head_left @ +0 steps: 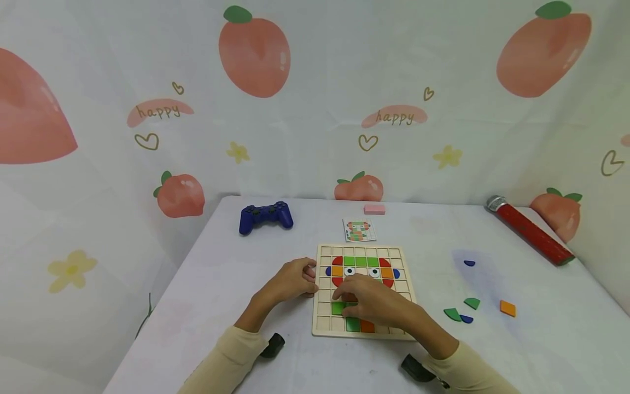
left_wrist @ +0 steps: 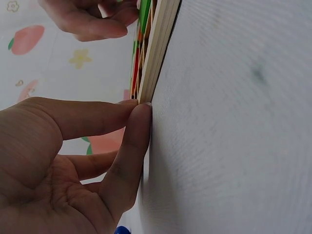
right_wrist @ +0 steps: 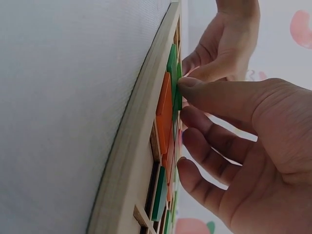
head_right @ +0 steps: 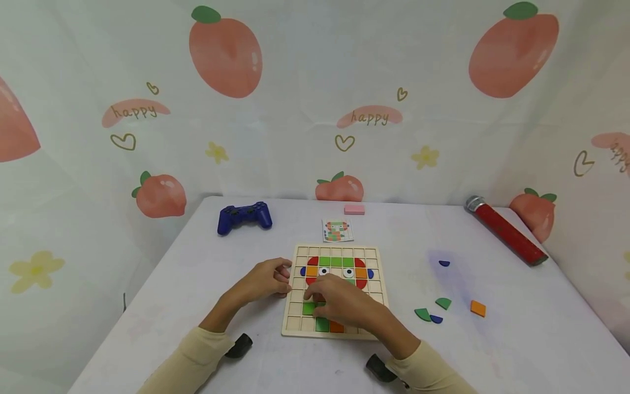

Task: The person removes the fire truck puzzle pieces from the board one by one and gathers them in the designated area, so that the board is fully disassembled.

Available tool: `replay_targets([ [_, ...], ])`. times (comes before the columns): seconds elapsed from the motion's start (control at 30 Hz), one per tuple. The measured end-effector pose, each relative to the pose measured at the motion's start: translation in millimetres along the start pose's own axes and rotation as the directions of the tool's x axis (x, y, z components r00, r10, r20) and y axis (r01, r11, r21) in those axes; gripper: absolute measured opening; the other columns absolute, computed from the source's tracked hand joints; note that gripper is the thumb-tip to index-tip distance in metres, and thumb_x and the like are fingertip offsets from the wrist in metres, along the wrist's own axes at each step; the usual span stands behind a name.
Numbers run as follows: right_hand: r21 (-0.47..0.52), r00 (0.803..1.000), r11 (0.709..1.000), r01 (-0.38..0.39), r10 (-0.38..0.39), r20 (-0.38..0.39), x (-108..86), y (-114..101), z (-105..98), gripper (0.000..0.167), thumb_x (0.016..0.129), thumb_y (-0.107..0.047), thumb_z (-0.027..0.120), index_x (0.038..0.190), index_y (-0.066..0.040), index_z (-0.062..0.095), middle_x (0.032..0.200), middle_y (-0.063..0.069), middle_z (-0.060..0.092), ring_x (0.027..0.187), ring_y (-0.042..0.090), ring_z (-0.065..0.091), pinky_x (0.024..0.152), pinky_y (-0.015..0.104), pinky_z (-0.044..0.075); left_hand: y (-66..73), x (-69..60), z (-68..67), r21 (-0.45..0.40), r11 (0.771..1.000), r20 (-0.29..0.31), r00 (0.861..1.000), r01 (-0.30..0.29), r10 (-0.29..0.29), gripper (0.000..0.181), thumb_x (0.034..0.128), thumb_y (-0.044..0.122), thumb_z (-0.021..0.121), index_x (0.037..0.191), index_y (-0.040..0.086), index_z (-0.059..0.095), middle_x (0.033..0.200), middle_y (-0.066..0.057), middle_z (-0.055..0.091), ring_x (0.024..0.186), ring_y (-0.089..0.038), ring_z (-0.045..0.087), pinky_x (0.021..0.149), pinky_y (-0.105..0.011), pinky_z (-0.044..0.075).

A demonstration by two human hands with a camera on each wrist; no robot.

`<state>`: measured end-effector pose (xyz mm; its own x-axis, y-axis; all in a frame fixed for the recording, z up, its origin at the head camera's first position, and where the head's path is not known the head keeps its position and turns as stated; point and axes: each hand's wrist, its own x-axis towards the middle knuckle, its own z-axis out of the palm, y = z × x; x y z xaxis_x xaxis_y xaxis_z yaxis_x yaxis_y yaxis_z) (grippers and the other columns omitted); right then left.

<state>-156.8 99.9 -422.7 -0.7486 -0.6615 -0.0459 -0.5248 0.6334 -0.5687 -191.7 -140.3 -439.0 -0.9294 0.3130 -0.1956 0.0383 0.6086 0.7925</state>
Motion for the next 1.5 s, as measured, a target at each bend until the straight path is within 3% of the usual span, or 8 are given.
replay_targets([
  [0.4,-0.01,1.0,1.0,0.018,-0.018,-0.014,-1.1,-2.3,1.2,0.024,0.091,-0.018,0.085,0.114,-0.017,0.079,0.107,-0.012,0.072,0.097,0.008,0.061,0.097,0.036,0.057,1.7,-2.5,-1.3,0.001,1.0,-0.003,1.0,-0.018,0.018,0.056,0.0848,0.003,0.081,0.136,-0.006,0.061,0.1,-0.007,0.064,0.085,-0.016,0.062,0.076,-0.029,0.058],
  [0.77,0.104,1.0,0.995,0.003,-0.006,0.025,1.4,5.1,-1.8,0.022,0.092,-0.018,0.083,0.114,-0.018,0.078,0.106,-0.012,0.07,0.095,0.006,0.063,0.092,0.028,0.057,-0.3,-2.6,-0.4,-0.009,1.0,-0.001,1.0,-0.022,0.022,0.057,0.0843,0.003,0.081,0.137,-0.006,0.061,0.1,-0.007,0.064,0.085,-0.017,0.061,0.076,-0.029,0.058],
  [0.97,0.11,1.0,0.994,-0.005,0.005,0.0,-2.4,13.6,-7.1,0.023,0.094,-0.022,0.082,0.116,-0.018,0.078,0.109,-0.012,0.071,0.099,0.012,0.06,0.09,0.029,0.055,0.2,-1.4,-1.0,-0.016,1.0,0.009,1.0,-0.017,0.017,0.058,0.0858,0.004,0.081,0.139,-0.006,0.059,0.101,-0.007,0.064,0.085,-0.017,0.062,0.075,-0.029,0.058],
  [1.13,0.111,0.999,0.994,-0.016,0.02,-0.031,-11.9,24.2,-14.2,0.021,0.095,-0.025,0.081,0.116,-0.02,0.078,0.111,-0.012,0.071,0.104,0.012,0.062,0.094,0.035,0.056,-0.6,-0.2,-0.6,-0.012,1.0,0.009,1.0,-0.026,0.026,0.059,0.086,0.004,0.081,0.139,-0.007,0.059,0.1,-0.006,0.064,0.085,-0.017,0.062,0.074,-0.028,0.058],
  [1.5,0.107,0.99,0.99,-0.089,0.1,-0.102,-48.6,57.4,-29.1,0.019,0.095,-0.02,0.079,0.113,-0.018,0.076,0.107,-0.009,0.069,0.098,0.012,0.06,0.087,0.027,0.055,-1.1,-0.6,-0.1,-0.03,0.999,0.006,0.999,-0.032,0.032,0.061,0.0862,0.002,0.08,0.141,-0.009,0.057,0.103,-0.008,0.065,0.084,-0.015,0.064,0.072,-0.026,0.057],
])
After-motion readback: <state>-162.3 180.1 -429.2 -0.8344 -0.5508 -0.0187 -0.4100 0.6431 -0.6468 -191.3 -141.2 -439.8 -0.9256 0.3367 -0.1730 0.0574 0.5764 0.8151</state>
